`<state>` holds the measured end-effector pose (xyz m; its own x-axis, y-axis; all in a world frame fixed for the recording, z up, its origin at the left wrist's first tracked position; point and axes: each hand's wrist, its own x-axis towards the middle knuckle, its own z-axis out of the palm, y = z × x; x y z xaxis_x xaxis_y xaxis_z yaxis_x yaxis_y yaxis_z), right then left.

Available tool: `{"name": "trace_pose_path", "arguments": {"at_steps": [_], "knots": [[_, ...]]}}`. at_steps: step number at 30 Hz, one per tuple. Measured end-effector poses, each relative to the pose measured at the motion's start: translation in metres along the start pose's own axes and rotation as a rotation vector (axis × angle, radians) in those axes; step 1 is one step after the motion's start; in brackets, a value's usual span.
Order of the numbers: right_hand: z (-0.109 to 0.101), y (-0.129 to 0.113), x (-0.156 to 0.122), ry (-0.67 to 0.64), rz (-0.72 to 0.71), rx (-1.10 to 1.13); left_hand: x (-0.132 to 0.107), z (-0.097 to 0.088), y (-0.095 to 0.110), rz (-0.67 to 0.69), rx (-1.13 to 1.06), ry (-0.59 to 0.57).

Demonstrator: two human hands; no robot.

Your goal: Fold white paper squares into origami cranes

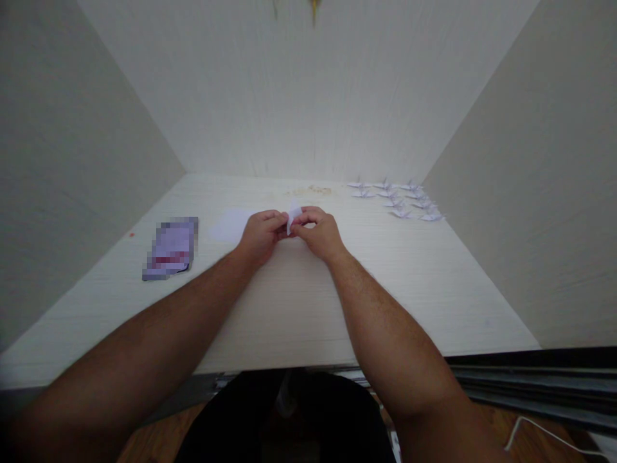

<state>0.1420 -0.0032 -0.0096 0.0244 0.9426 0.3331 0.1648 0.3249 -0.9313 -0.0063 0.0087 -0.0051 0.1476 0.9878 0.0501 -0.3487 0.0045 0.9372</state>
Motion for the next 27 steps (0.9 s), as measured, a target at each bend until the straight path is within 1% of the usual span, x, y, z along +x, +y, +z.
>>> {"name": "trace_pose_path", "arguments": {"at_steps": [6,15,23,27], "knots": [[-0.0007,0.002,-0.0011,-0.023,-0.018,0.007,0.0007,-0.0009,-0.0006,-0.009,0.026,-0.004],[-0.0003,0.0035,-0.0009,-0.054,-0.059,-0.068,-0.0003,-0.0001,0.0006,-0.007,0.019,-0.019],[0.0013,-0.0034,-0.0047,-0.054,-0.132,-0.188,0.0002,-0.001,-0.002,0.04,0.051,-0.032],[0.0005,-0.0053,-0.0045,-0.047,-0.138,-0.198,0.0019,-0.0027,-0.0047,0.045,0.047,-0.044]]}}
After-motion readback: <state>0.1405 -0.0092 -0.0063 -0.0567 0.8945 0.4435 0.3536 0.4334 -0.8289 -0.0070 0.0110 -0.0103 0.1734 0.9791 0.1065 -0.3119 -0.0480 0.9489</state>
